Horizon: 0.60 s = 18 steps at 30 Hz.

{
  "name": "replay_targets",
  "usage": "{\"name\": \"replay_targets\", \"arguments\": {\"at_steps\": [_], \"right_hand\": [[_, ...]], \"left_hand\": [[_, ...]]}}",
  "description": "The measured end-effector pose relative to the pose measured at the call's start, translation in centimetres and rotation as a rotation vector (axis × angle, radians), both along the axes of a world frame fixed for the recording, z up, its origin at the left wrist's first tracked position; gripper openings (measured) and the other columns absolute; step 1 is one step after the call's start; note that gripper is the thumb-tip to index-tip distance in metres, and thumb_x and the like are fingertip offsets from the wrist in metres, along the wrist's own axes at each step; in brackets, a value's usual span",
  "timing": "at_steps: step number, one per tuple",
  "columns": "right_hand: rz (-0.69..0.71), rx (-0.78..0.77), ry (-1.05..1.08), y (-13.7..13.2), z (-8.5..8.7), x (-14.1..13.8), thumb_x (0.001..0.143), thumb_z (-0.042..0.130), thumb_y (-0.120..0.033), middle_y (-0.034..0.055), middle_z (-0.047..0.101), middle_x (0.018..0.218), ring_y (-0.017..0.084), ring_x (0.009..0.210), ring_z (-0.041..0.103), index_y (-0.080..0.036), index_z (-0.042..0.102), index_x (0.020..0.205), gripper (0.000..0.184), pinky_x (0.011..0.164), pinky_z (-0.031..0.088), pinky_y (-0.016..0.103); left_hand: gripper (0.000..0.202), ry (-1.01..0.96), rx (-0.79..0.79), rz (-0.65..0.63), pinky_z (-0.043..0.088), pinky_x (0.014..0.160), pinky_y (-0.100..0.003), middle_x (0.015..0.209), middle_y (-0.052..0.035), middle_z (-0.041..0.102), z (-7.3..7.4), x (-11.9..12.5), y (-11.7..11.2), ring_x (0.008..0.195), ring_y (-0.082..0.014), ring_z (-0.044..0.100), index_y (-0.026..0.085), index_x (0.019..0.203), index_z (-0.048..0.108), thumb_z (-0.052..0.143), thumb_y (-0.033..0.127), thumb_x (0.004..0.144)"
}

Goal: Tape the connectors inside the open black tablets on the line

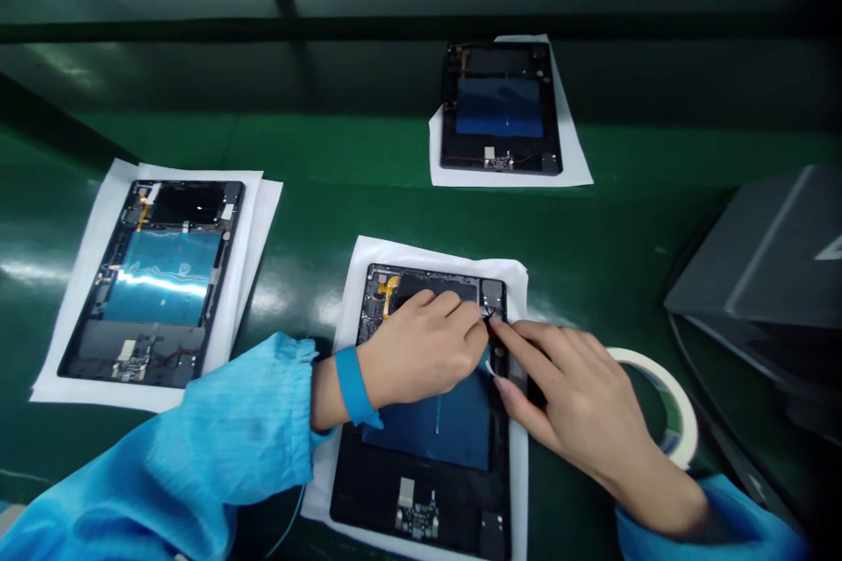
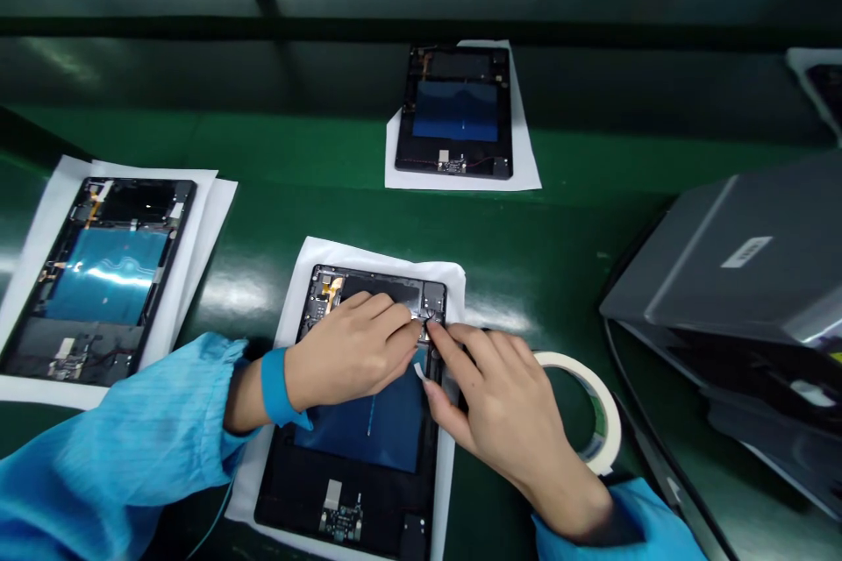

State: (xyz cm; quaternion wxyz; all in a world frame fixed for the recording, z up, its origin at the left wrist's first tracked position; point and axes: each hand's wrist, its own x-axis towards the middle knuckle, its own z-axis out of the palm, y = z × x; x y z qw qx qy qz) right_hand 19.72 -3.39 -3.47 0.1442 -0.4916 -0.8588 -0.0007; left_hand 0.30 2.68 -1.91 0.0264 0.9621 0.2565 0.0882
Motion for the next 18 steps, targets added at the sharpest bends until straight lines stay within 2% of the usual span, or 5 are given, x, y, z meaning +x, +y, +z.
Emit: {"name": "replay_targets", "arguments": {"at_steps": [6,12,18], "right_hand": [[-0.007,0.004,-0.030,-0.28,-0.30,-0.07,0.090,0.047,-0.033,0.0110,0.062,0.098,0.022,0.085,0.055,-0.012,0.061,0.115,0.035,0.073,0.042,0.034],[-0.025,-0.045,0.008,-0.37,-0.91,-0.05,0.090,0.045,-0.037,0.0119,0.061,0.100,0.023,0.089,0.056,-0.013,0.051,0.128,0.045,0.075,0.044,0.037],[-0.047,-0.027,-0.051,-0.15,-0.33,-0.60,0.091,0.044,-0.037,0.0112,0.062,0.099,0.021,0.084,0.056,-0.012,0.055,0.122,0.041,0.073,0.043,0.035]], "left_hand": [[0.015,-0.020,-0.010,-0.018,0.035,0.063,-0.034,0.079,-0.0054,0.054,0.06,-0.14,-0.15,0.078,-0.0208,0.051,0.012,0.083,0.057,0.047,0.020,0.090],[0.014,-0.061,0.003,-0.010,0.035,0.063,-0.035,0.079,-0.0050,0.054,-0.23,-0.24,-0.15,0.077,-0.0210,0.052,0.010,0.088,0.059,0.048,0.018,0.089],[0.014,-0.056,0.017,-0.021,0.034,0.063,-0.034,0.078,-0.0056,0.054,-0.31,-0.26,-0.26,0.077,-0.0207,0.052,0.011,0.085,0.059,0.047,0.018,0.089]]}}
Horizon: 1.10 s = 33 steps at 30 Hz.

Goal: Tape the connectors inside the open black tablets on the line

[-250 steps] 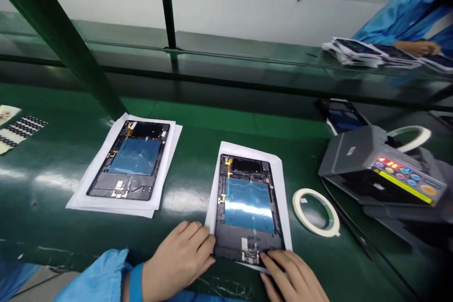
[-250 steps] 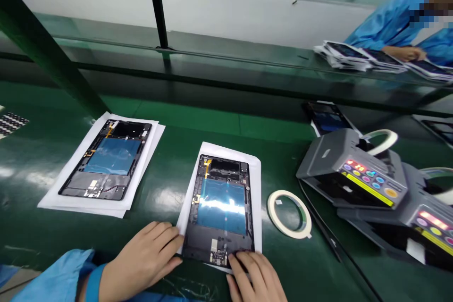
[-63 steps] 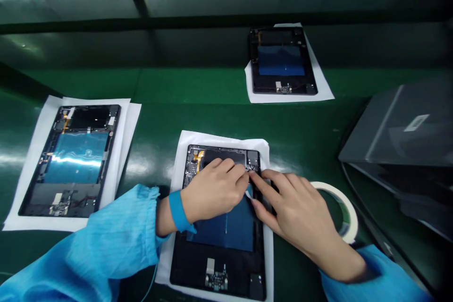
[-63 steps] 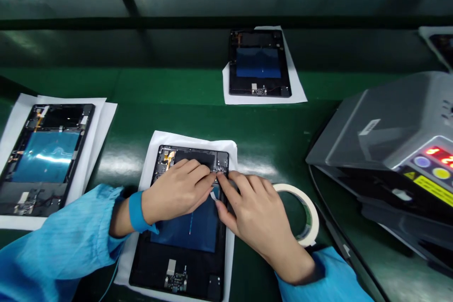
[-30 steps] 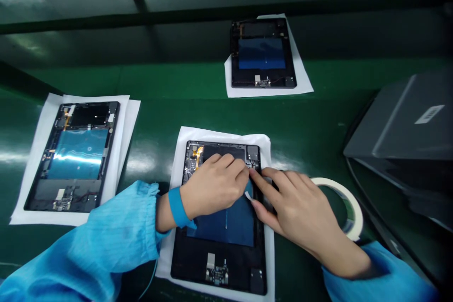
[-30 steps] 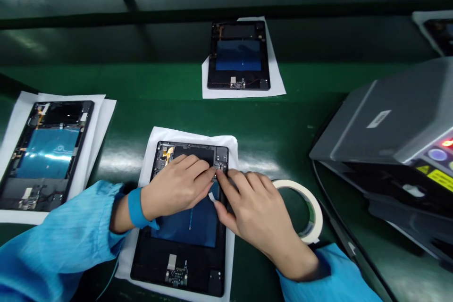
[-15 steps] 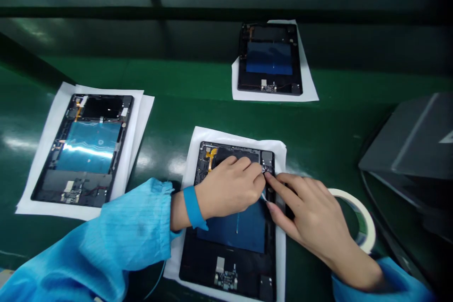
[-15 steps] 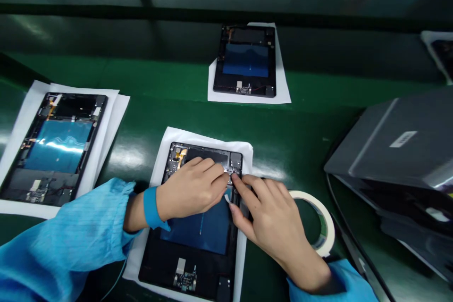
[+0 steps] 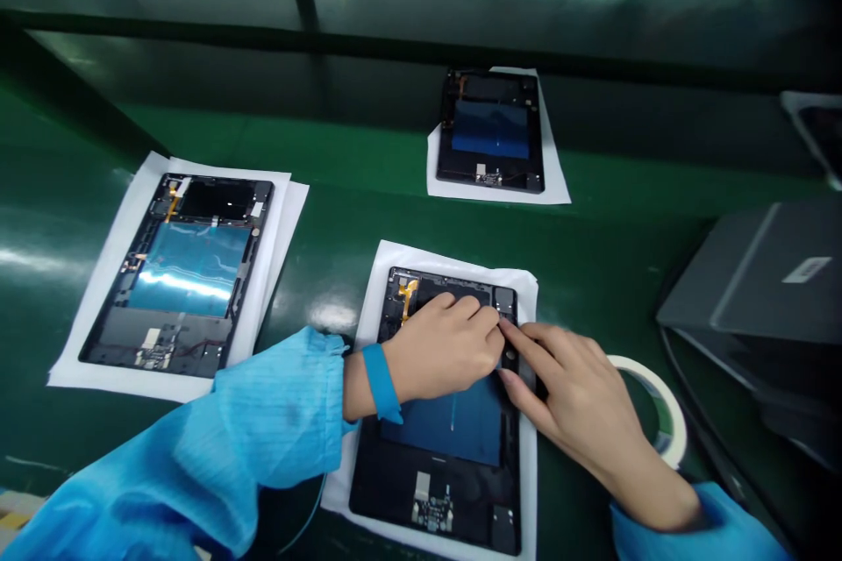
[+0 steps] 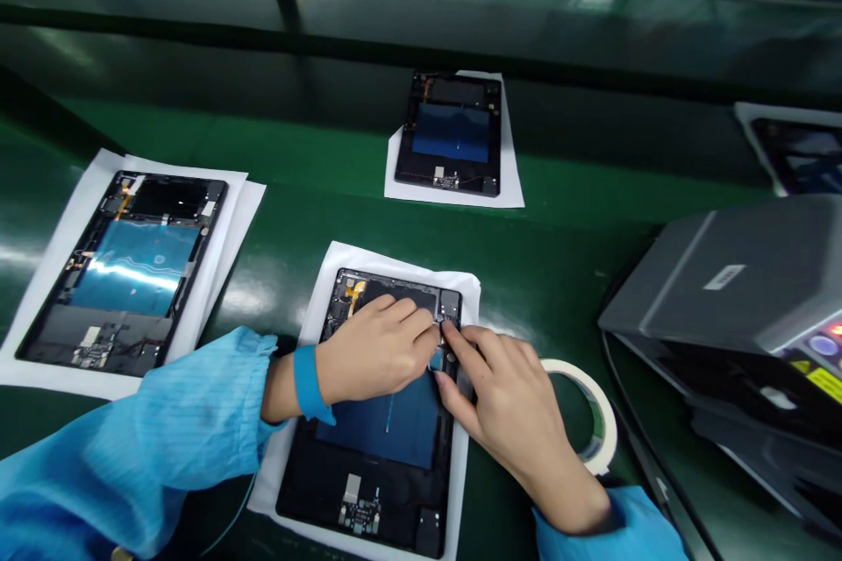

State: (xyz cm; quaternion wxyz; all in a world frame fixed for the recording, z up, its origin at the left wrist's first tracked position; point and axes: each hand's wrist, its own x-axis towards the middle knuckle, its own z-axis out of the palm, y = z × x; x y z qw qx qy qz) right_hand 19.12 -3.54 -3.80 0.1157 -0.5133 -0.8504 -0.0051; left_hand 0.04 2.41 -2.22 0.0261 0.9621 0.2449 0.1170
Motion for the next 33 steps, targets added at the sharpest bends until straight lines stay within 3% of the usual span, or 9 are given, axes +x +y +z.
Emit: {"name": "replay_targets", "arguments": {"at_steps": [13,17,20,25,33], "right_hand": [[-0.002,0.061,-0.029,0.3,0.8,-0.4,0.091,0.044,-0.036,0.0099,0.063,0.096,0.021,0.081,0.057,-0.010,0.060,0.116,0.039,0.072,0.044,0.034],[0.001,0.035,0.079,1.4,1.5,-0.3,0.092,0.046,-0.030,0.0048,0.065,0.085,0.013,0.064,0.057,-0.012,0.062,0.108,0.030,0.058,0.044,0.026],[-0.085,0.127,0.171,1.9,1.3,-0.2,0.089,0.052,-0.024,0.0004,0.065,0.073,0.008,0.055,0.055,-0.014,0.062,0.108,0.024,0.049,0.039,0.022],[-0.134,0.245,0.028,1.9,0.6,0.1,0.085,0.058,-0.020,-0.0028,0.063,0.064,0.006,0.048,0.053,-0.014,0.063,0.102,0.019,0.047,0.035,0.023],[-0.114,0.207,0.011,2.2,0.9,0.2,0.084,0.060,-0.020,-0.0024,0.068,0.073,0.006,0.052,0.054,-0.015,0.063,0.100,0.016,0.051,0.037,0.023]], "left_hand": [[0.018,0.048,-0.034,-0.022,0.037,0.073,-0.036,0.092,-0.0075,0.057,0.1,-0.1,0.5,0.092,-0.0230,0.051,0.010,0.094,0.060,0.045,0.021,0.092],[0.018,0.039,-0.047,-0.009,0.038,0.073,-0.036,0.092,-0.0075,0.058,0.0,-0.3,0.6,0.091,-0.0226,0.051,0.010,0.095,0.060,0.046,0.022,0.092],[0.019,0.026,-0.049,0.001,0.039,0.073,-0.036,0.091,-0.0076,0.058,0.1,-0.3,0.7,0.090,-0.0223,0.052,0.010,0.094,0.060,0.046,0.022,0.092],[0.019,0.023,-0.080,-0.001,0.040,0.075,-0.036,0.092,-0.0070,0.058,0.1,-0.1,0.9,0.092,-0.0227,0.053,0.011,0.095,0.060,0.043,0.020,0.093],[0.019,-0.013,-0.099,0.008,0.044,0.078,-0.037,0.096,-0.0076,0.060,0.1,0.1,1.1,0.096,-0.0228,0.054,0.011,0.097,0.061,0.044,0.019,0.093]]}}
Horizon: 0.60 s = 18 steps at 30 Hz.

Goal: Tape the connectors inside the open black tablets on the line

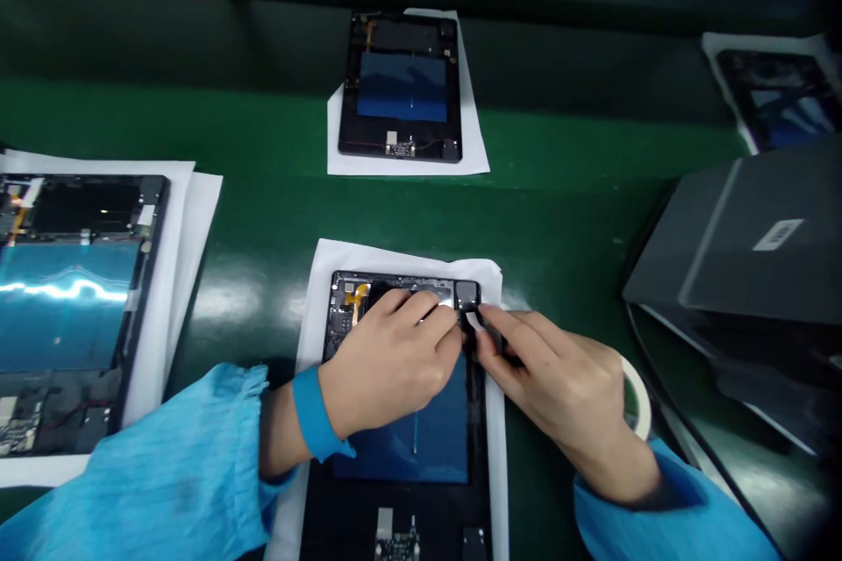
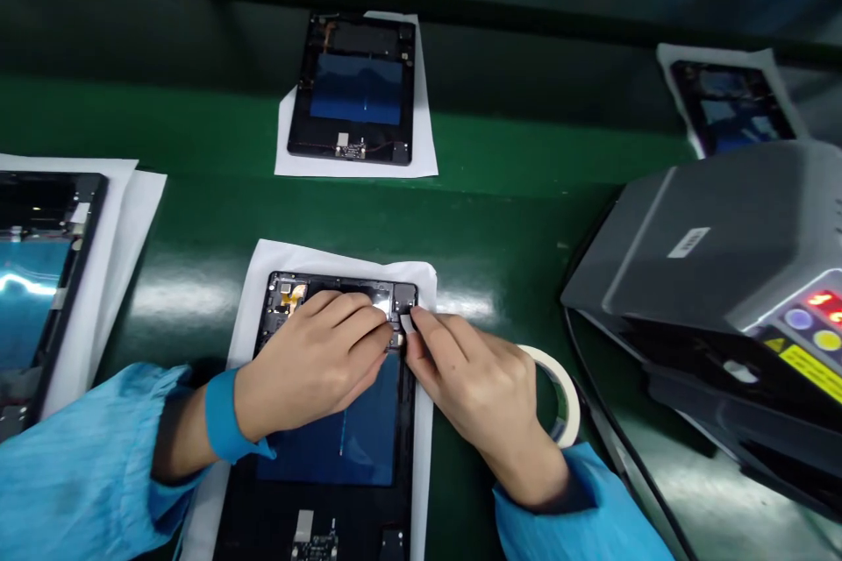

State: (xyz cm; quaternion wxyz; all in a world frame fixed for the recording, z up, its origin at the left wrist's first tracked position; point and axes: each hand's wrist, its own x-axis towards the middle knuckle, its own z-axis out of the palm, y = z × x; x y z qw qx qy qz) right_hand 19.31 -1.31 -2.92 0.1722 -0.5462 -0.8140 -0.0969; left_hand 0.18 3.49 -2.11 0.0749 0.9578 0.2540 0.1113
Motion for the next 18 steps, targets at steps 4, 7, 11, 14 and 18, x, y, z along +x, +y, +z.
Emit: {"name": "replay_targets", "arguments": {"at_steps": [4,7,11,14,18], "right_hand": [[-0.018,0.016,-0.037,0.08,0.15,-0.29,0.083,0.062,-0.021,-0.0020,0.068,0.074,0.006,0.050,0.052,-0.014,0.065,0.097,0.015,0.049,0.035,0.023],[-0.043,0.026,-0.055,0.13,0.26,-0.55,0.084,0.061,-0.022,-0.0019,0.067,0.071,0.005,0.047,0.050,-0.015,0.066,0.094,0.014,0.047,0.033,0.024],[-0.086,0.012,-0.063,0.12,0.26,-0.81,0.086,0.057,-0.025,-0.0010,0.067,0.071,0.005,0.046,0.049,-0.016,0.068,0.092,0.015,0.046,0.031,0.023],[-0.103,0.018,-0.067,0.09,0.22,-0.92,0.086,0.058,-0.027,-0.0010,0.068,0.072,0.005,0.046,0.049,-0.016,0.068,0.093,0.017,0.045,0.030,0.023],[-0.095,0.035,-0.072,0.09,0.30,-1.06,0.086,0.058,-0.026,-0.0014,0.068,0.073,0.006,0.046,0.049,-0.016,0.068,0.091,0.016,0.045,0.030,0.023]], "left_hand": [[0.018,-0.015,0.000,0.002,0.045,0.078,-0.037,0.093,-0.0065,0.061,0.04,0.07,0.02,0.095,-0.0231,0.055,0.011,0.096,0.061,0.045,0.019,0.092],[0.018,-0.009,0.003,0.004,0.045,0.078,-0.037,0.093,-0.0065,0.061,0.04,0.09,0.00,0.096,-0.0233,0.055,0.011,0.096,0.061,0.045,0.019,0.092],[0.017,-0.011,0.003,0.004,0.045,0.078,-0.037,0.092,-0.0071,0.061,0.07,0.12,-0.03,0.096,-0.0228,0.055,0.011,0.095,0.061,0.046,0.019,0.092],[0.016,-0.011,0.004,0.006,0.044,0.079,-0.037,0.093,-0.0073,0.061,0.08,0.12,-0.03,0.097,-0.0229,0.055,0.011,0.096,0.061,0.047,0.019,0.092],[0.017,-0.009,0.001,0.007,0.044,0.080,-0.037,0.093,-0.0069,0.060,0.02,0.08,-0.03,0.097,-0.0233,0.055,0.011,0.096,0.061,0.046,0.019,0.092]]}}
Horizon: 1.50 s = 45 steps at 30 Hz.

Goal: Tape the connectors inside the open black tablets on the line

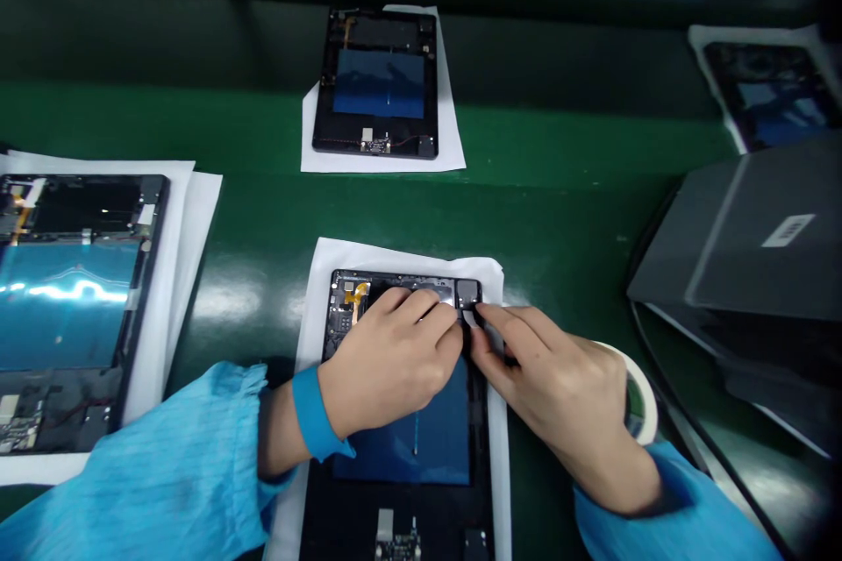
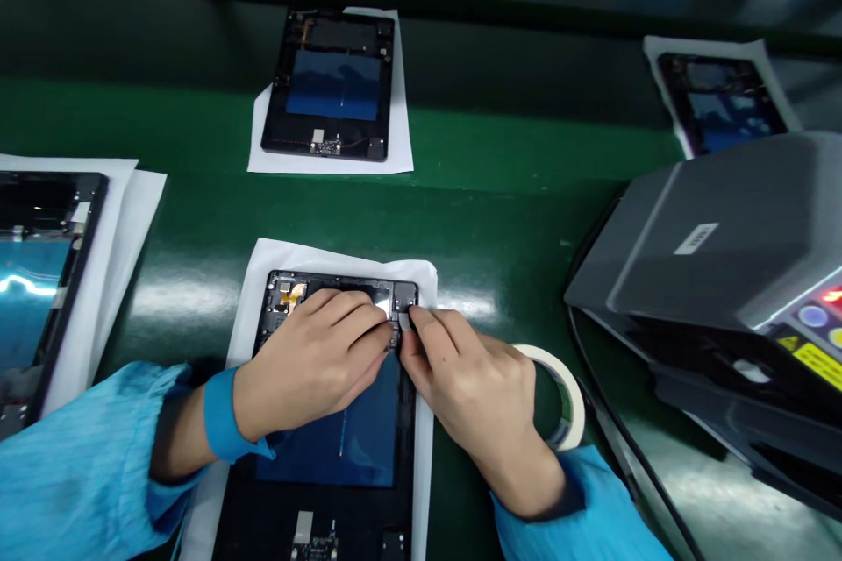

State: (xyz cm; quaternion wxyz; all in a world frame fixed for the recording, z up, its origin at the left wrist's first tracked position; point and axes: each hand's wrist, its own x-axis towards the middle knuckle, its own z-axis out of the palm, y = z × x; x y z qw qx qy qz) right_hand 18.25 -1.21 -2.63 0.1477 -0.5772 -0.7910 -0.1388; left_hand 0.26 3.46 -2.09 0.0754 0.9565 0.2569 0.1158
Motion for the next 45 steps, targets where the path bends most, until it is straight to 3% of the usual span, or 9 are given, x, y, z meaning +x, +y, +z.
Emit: {"name": "replay_targets", "arguments": {"at_steps": [16,23,33,37,40,43,45], "right_hand": [[-0.031,-0.012,-0.022,0.0,0.0,-0.2,0.085,0.059,-0.027,-0.0022,0.068,0.075,0.007,0.046,0.047,-0.017,0.067,0.091,0.014,0.045,0.029,0.025],[0.018,-0.099,0.105,0.3,0.0,-0.1,0.085,0.058,-0.022,0.0004,0.067,0.085,0.010,0.065,0.058,-0.017,0.065,0.089,0.010,0.058,0.038,0.023],[0.086,-0.117,0.053,0.4,0.3,-0.3,0.087,0.054,-0.018,0.0018,0.063,0.076,0.013,0.064,0.048,-0.017,0.066,0.084,0.013,0.060,0.033,0.029],[0.050,-0.229,-0.073,0.1,0.9,-1.3,0.088,0.052,-0.019,0.0024,0.060,0.075,0.016,0.067,0.047,-0.017,0.066,0.088,0.015,0.063,0.033,0.032],[-0.026,-0.311,-0.151,-0.4,1.3,-2.4,0.090,0.048,-0.019,0.0054,0.061,0.081,0.019,0.074,0.051,-0.014,0.064,0.104,0.022,0.067,0.036,0.034],[-0.036,-0.304,-0.102,-1.6,1.5,-1.9,0.091,0.047,-0.024,0.0069,0.064,0.094,0.019,0.080,0.054,-0.015,0.057,0.121,0.033,0.070,0.040,0.034],[-0.038,-0.207,0.004,-3.6,1.8,0.0,0.090,0.048,-0.027,0.0065,0.065,0.100,0.018,0.084,0.056,-0.018,0.058,0.119,0.032,0.074,0.043,0.032]], "left_hand": [[0.018,0.010,-0.010,-0.004,0.044,0.080,-0.037,0.094,-0.0074,0.060,-0.1,0.0,0.0,0.097,-0.0231,0.054,0.012,0.096,0.061,0.044,0.019,0.093],[0.017,0.007,0.011,0.003,0.043,0.080,-0.036,0.093,-0.0075,0.060,0.0,0.0,0.0,0.096,-0.0226,0.054,0.012,0.096,0.060,0.045,0.019,0.092],[0.015,0.032,0.014,-0.003,0.043,0.075,-0.036,0.088,-0.0054,0.057,-0.1,-0.1,0.1,0.091,-0.0228,0.054,0.013,0.093,0.059,0.045,0.018,0.091],[0.013,0.017,0.033,-0.015,0.044,0.074,-0.037,0.089,-0.0069,0.058,-0.1,-0.1,0.3,0.092,-0.0242,0.054,0.012,0.091,0.061,0.049,0.018,0.089],[0.014,-0.005,0.063,-0.032,0.045,0.075,-0.039,0.091,-0.0092,0.060,0.0,-0.2,0.5,0.093,-0.0257,0.055,0.011,0.090,0.063,0.051,0.018,0.088],[0.018,-0.022,0.092,-0.035,0.046,0.075,-0.041,0.094,-0.0106,0.061,-0.1,-0.2,0.9,0.093,-0.0268,0.056,0.012,0.093,0.064,0.048,0.019,0.089],[0.021,-0.025,0.100,-0.034,0.046,0.075,-0.042,0.097,-0.0109,0.062,-0.1,-0.2,1.1,0.094,-0.0273,0.056,0.013,0.098,0.064,0.046,0.021,0.090]]}}
